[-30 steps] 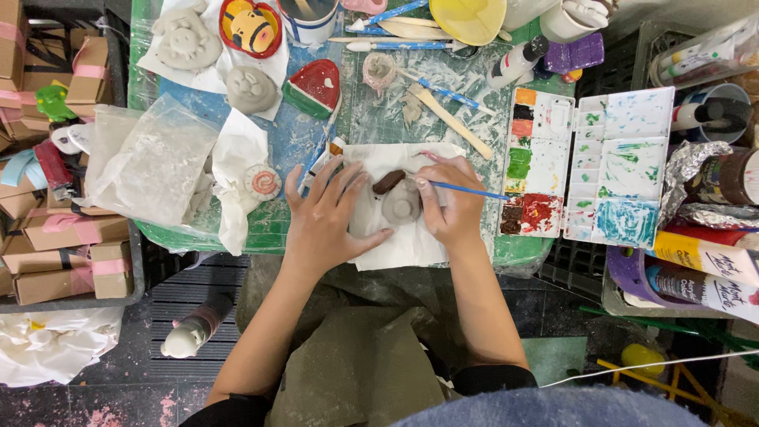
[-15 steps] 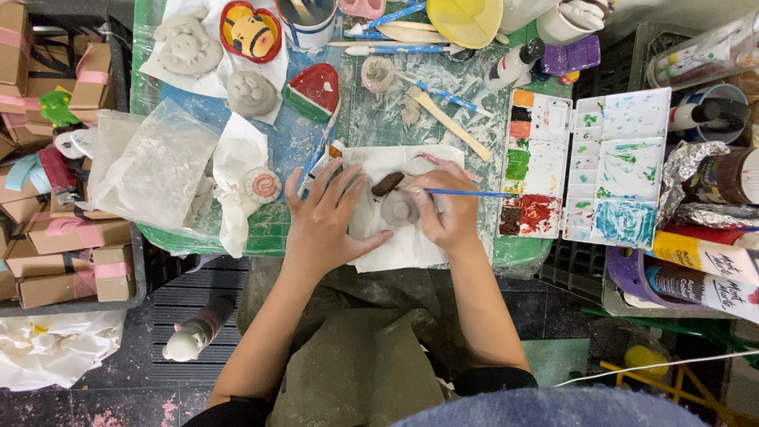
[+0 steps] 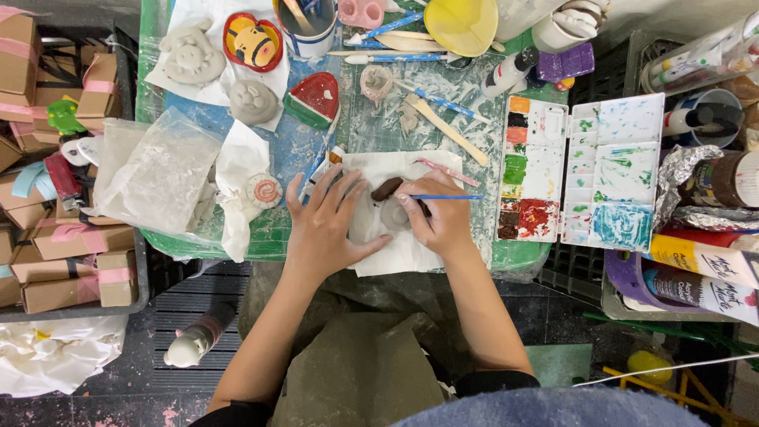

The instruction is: The person is painting a small clay dog figurine with a brush, applying brown paint to the ears and face while holding the object by hand over a messy workspace.

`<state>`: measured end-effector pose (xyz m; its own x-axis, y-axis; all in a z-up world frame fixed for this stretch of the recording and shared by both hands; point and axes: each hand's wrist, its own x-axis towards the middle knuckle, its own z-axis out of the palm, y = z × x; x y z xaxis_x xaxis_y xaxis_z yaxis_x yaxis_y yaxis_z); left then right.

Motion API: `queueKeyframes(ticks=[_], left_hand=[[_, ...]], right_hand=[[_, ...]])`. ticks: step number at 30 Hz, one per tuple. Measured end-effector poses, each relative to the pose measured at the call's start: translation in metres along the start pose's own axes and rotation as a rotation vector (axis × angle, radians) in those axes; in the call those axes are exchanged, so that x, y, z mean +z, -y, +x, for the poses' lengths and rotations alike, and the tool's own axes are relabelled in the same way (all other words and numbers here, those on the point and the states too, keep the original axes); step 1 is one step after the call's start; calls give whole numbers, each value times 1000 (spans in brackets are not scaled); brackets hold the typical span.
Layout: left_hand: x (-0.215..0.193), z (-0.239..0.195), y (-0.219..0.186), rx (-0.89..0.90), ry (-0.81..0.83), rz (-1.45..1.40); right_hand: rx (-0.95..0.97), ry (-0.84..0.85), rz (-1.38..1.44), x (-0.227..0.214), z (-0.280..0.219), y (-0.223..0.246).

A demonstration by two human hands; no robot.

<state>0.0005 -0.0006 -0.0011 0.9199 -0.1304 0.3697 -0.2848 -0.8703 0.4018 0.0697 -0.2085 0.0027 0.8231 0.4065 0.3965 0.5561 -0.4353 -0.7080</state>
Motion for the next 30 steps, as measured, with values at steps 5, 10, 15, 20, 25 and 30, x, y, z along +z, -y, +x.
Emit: queueKeyframes(ticks=[5, 10, 15, 20, 25, 30], left_hand=[[-2, 0, -1, -9, 12, -3], [-3, 1, -1, -4, 16, 4], [-3, 1, -2, -5, 10, 4], [-4, 0, -1, 3, 17, 12], [-5, 2, -3, 6, -12, 6], [-7, 4, -4, 14, -19, -5]], right_hand=[[-12, -114, -31, -4, 2, -5], [-60, -152, 29, -3, 0, -5], [-62, -178, -81, -3, 1, -8], [135, -433, 17, -11, -5, -10], [99, -516, 215, -13, -18, -19], [126, -398, 184, -14, -71, -32]])
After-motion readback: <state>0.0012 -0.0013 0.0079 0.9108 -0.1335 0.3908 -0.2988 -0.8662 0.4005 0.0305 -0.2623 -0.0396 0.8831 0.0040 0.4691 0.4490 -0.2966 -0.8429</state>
